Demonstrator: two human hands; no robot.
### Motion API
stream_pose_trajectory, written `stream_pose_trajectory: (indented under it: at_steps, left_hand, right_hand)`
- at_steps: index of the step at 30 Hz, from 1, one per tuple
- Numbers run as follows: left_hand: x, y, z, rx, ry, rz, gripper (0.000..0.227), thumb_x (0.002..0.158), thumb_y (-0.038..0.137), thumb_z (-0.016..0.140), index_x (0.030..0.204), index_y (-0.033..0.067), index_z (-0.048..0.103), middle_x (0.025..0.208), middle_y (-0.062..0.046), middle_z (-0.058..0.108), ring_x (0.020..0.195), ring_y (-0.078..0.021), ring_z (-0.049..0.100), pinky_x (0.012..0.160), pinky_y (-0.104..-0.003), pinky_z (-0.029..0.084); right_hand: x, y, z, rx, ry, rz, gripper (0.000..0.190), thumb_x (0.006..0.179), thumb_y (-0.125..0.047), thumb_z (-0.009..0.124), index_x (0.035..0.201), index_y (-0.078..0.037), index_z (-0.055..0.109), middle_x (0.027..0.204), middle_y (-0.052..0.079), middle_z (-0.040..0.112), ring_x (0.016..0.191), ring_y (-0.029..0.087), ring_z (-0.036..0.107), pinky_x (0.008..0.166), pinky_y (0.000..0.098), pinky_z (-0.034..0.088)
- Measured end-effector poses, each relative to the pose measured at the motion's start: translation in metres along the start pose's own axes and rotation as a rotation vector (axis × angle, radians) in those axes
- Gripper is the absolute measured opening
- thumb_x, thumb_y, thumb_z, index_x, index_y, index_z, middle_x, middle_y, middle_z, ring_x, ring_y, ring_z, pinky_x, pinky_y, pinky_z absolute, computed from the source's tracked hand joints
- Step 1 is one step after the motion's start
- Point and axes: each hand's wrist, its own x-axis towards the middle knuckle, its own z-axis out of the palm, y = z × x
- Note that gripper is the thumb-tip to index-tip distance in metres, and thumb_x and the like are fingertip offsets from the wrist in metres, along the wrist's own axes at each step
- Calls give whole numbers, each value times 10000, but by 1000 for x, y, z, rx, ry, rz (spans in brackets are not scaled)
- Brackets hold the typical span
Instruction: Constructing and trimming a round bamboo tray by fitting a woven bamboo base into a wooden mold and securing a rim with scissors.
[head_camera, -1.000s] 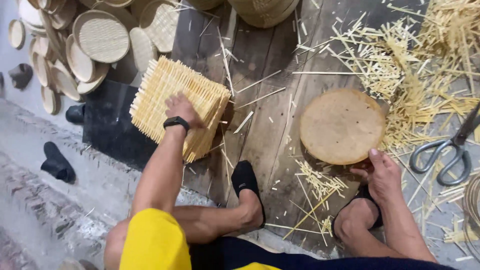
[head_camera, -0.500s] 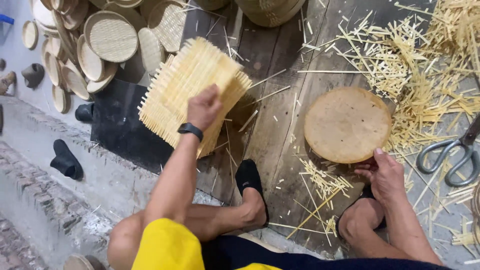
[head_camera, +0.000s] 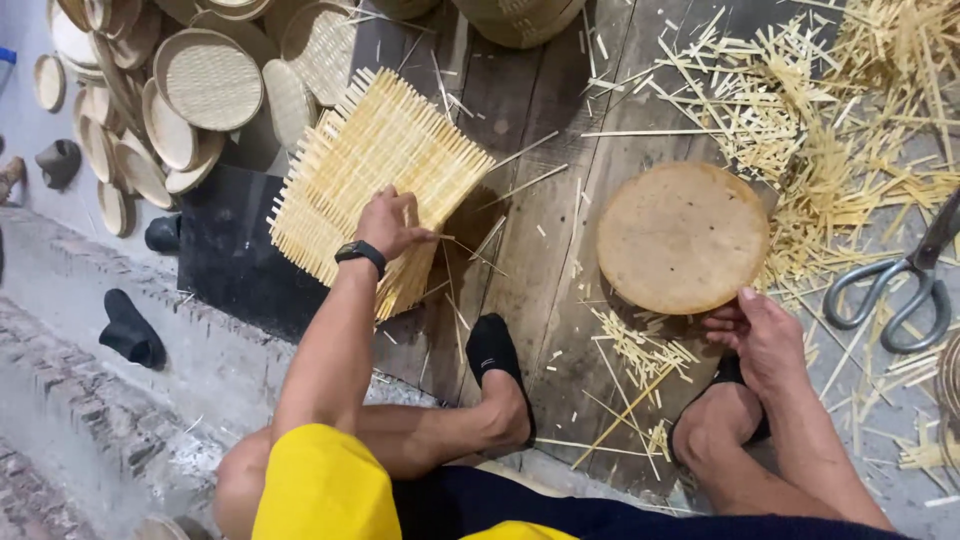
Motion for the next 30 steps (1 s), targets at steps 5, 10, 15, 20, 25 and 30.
stream_pose_trajectory:
  at_steps: [5, 10, 15, 20, 25, 30]
  left_hand:
    - [28, -85, 51, -194, 354, -389, 499, 815, 379, 854, 1145, 41, 694, 1179, -228, 678, 1077, -388, 672, 945, -486, 530]
    - [19, -118, 59, -114, 336, -558, 290, 788, 303, 809, 902, 37, 809, 985, -239, 740, 953, -385, 714, 906, -431, 561]
    - [15, -140, 80, -241, 363, -635, 273, 785, 348, 787, 867, 89, 813, 958, -238, 749, 920, -377, 726, 904, -438, 560]
    - [19, -164, 80, -335, 499, -607, 246, 763, 322, 808, 875, 104, 821, 918, -194, 754, 881, -329, 727, 870, -405, 560]
    - [4, -127, 7, -1040, 922, -371, 207, 868, 161, 761, 982, -12, 763, 907, -43, 746, 798, -126, 670, 734, -307, 559]
    - [-39, -45, -79, -1456, 679, 13, 201, 947, 89, 783, 1057, -50, 691, 949, -53, 719, 797, -122, 664, 754, -277, 562]
  right_hand:
    - [-1, -1, -2, 17, -6, 0, 363, 1079, -363, 596, 1151, -9, 627, 947, 121, 692, 840, 234, 701, 710, 352, 580]
    - [4, 7, -6, 23, -1, -4, 342, 1081, -346, 586, 1151, -14, 626, 943, 133, 692, 826, 229, 693, 712, 350, 576]
    - [9, 14, -7, 17, -13, 6, 312, 1077, -307, 566, 1118, -1, 612, 939, 142, 701, 810, 234, 696, 716, 356, 589]
    - [7, 17, -8, 16, -8, 19, 305, 1070, -302, 563, 1111, -6, 624, 939, 136, 699, 820, 233, 700, 714, 367, 580]
    - [5, 12, -12, 49, 16, 27, 281, 1060, -287, 584, 1085, -9, 618, 926, 136, 697, 811, 242, 696, 713, 383, 591]
    - [-2, -10, -9, 99, 37, -29, 286, 1055, -279, 581, 1161, -16, 625, 959, 126, 695, 838, 231, 695, 734, 375, 582]
